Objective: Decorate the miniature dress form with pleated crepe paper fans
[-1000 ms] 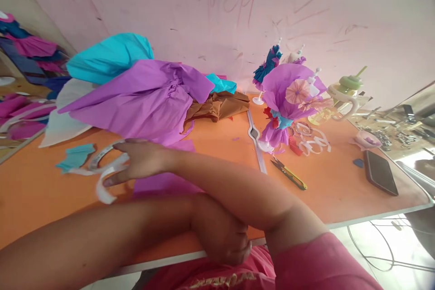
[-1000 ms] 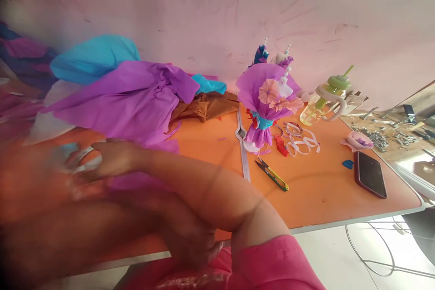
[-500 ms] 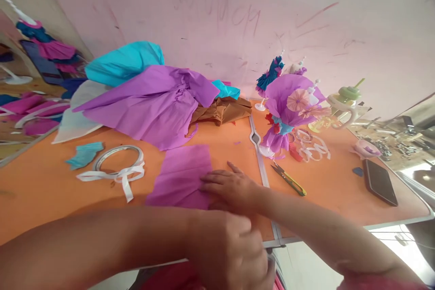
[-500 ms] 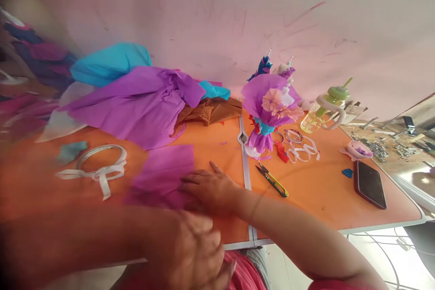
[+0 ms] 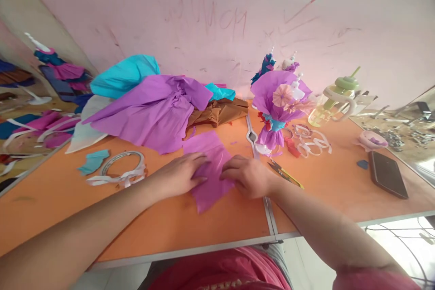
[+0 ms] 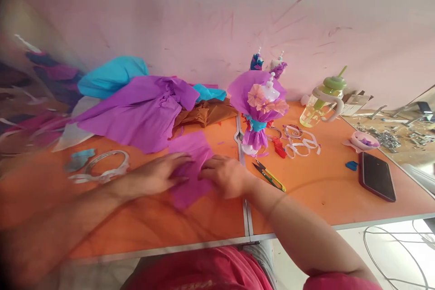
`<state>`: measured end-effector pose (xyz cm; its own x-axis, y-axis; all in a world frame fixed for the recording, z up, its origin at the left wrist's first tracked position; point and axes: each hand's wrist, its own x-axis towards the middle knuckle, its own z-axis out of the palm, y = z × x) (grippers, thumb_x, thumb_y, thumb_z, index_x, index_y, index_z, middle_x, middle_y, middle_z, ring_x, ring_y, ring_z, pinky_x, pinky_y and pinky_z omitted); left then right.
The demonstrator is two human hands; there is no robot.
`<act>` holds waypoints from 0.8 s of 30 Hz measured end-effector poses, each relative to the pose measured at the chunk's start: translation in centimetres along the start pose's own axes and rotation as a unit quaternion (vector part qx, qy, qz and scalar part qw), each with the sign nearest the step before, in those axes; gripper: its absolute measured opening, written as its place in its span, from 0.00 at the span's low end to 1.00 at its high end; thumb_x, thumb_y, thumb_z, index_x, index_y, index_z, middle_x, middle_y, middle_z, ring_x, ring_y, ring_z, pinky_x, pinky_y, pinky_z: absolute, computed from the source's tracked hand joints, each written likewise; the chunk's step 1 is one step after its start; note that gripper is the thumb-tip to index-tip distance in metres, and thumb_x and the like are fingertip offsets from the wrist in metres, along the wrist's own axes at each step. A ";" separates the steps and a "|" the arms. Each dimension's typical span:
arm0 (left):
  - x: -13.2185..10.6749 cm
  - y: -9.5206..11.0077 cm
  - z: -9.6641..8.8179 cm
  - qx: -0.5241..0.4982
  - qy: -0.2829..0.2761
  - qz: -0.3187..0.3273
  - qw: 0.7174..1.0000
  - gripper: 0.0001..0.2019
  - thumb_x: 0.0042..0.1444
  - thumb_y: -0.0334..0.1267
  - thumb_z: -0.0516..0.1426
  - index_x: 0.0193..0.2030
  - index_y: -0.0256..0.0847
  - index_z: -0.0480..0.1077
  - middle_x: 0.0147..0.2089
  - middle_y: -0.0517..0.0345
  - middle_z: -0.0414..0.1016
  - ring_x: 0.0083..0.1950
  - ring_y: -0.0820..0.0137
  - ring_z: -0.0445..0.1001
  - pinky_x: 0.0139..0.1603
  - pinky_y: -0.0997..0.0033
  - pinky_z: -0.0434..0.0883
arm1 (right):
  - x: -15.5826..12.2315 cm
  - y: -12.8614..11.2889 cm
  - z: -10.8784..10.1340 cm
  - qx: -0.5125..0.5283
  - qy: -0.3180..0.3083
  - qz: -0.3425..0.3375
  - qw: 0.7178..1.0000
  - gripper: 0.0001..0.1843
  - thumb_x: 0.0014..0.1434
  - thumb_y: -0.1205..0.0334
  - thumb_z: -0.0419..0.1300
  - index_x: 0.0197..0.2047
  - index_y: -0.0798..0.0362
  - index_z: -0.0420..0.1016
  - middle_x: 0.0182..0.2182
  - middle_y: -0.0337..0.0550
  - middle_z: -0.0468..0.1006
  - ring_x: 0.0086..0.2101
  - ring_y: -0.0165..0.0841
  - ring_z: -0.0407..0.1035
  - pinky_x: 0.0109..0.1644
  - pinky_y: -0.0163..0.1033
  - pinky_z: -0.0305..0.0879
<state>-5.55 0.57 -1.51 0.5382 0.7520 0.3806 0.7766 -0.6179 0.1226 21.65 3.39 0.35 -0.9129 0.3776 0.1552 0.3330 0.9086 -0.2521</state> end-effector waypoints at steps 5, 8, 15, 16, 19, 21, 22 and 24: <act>1.2 -1.0 0.4 -0.013 -0.003 -0.009 1.000 0.19 0.68 0.41 0.52 0.61 0.35 0.68 0.64 0.47 0.70 0.65 0.59 0.67 0.66 0.54 0.65 | 0.5 0.0 0.5 0.024 -0.053 0.011 0.998 0.12 0.65 0.60 0.59 0.49 0.50 0.80 0.45 0.46 0.80 0.46 0.33 0.72 0.53 0.39 0.67; 1.1 0.7 -0.2 -0.036 0.028 0.004 0.999 0.14 0.66 0.44 0.55 0.47 0.36 0.75 0.52 0.50 0.76 0.55 0.61 0.72 0.61 0.58 0.67 | 0.6 0.2 0.8 0.026 -0.045 0.031 0.998 0.12 0.66 0.62 0.59 0.49 0.49 0.80 0.45 0.45 0.80 0.46 0.32 0.72 0.51 0.36 0.67; -1.0 3.7 1.3 -0.048 -0.086 0.028 0.995 0.09 0.65 0.34 0.55 0.38 0.42 0.77 0.35 0.55 0.77 0.40 0.66 0.75 0.46 0.64 0.71 | 0.8 -0.1 0.9 0.023 -0.036 0.105 0.994 0.11 0.64 0.68 0.58 0.48 0.51 0.78 0.43 0.44 0.79 0.42 0.32 0.73 0.44 0.35 0.68; -1.1 3.5 1.4 -0.052 -0.088 0.021 0.994 0.10 0.65 0.33 0.54 0.39 0.42 0.77 0.35 0.55 0.77 0.40 0.67 0.75 0.46 0.65 0.71 | 0.8 -0.2 0.8 0.026 -0.034 0.122 0.992 0.11 0.64 0.69 0.58 0.48 0.52 0.78 0.43 0.44 0.79 0.41 0.32 0.73 0.44 0.36 0.67; -1.4 2.7 1.5 -0.063 -0.084 -0.009 0.994 0.10 0.65 0.33 0.53 0.44 0.43 0.77 0.37 0.55 0.78 0.40 0.67 0.76 0.46 0.66 0.73 | 1.1 -0.3 0.6 0.046 -0.038 0.154 0.986 0.09 0.63 0.68 0.59 0.46 0.52 0.78 0.42 0.44 0.80 0.42 0.33 0.73 0.46 0.36 0.67; -1.4 2.5 1.5 -0.056 -0.079 -0.037 0.995 0.11 0.65 0.32 0.53 0.48 0.43 0.75 0.38 0.55 0.78 0.40 0.66 0.76 0.45 0.66 0.73 | 1.2 -0.2 0.5 0.054 -0.041 0.174 0.982 0.09 0.63 0.68 0.60 0.45 0.51 0.79 0.41 0.43 0.80 0.43 0.33 0.73 0.46 0.35 0.66; -1.4 2.5 1.4 -0.052 -0.079 -0.047 0.994 0.12 0.65 0.32 0.52 0.49 0.43 0.75 0.39 0.55 0.78 0.40 0.66 0.76 0.45 0.65 0.73 | 1.2 -0.2 0.6 0.056 -0.040 0.185 0.980 0.09 0.63 0.68 0.60 0.45 0.52 0.79 0.41 0.43 0.80 0.42 0.33 0.73 0.46 0.35 0.66; -1.3 2.6 1.3 -0.045 -0.085 -0.051 0.994 0.12 0.65 0.32 0.52 0.47 0.42 0.76 0.38 0.55 0.76 0.40 0.65 0.75 0.46 0.64 0.72 | 1.1 -0.1 0.8 0.054 -0.035 0.201 0.977 0.09 0.64 0.67 0.60 0.46 0.52 0.80 0.40 0.43 0.80 0.42 0.32 0.73 0.47 0.35 0.65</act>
<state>-3.79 -1.73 -2.85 0.5117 0.8350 0.2023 0.8020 -0.5486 0.2362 20.36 3.54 -0.21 -0.7278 0.6845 -0.0414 0.6453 0.6631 -0.3794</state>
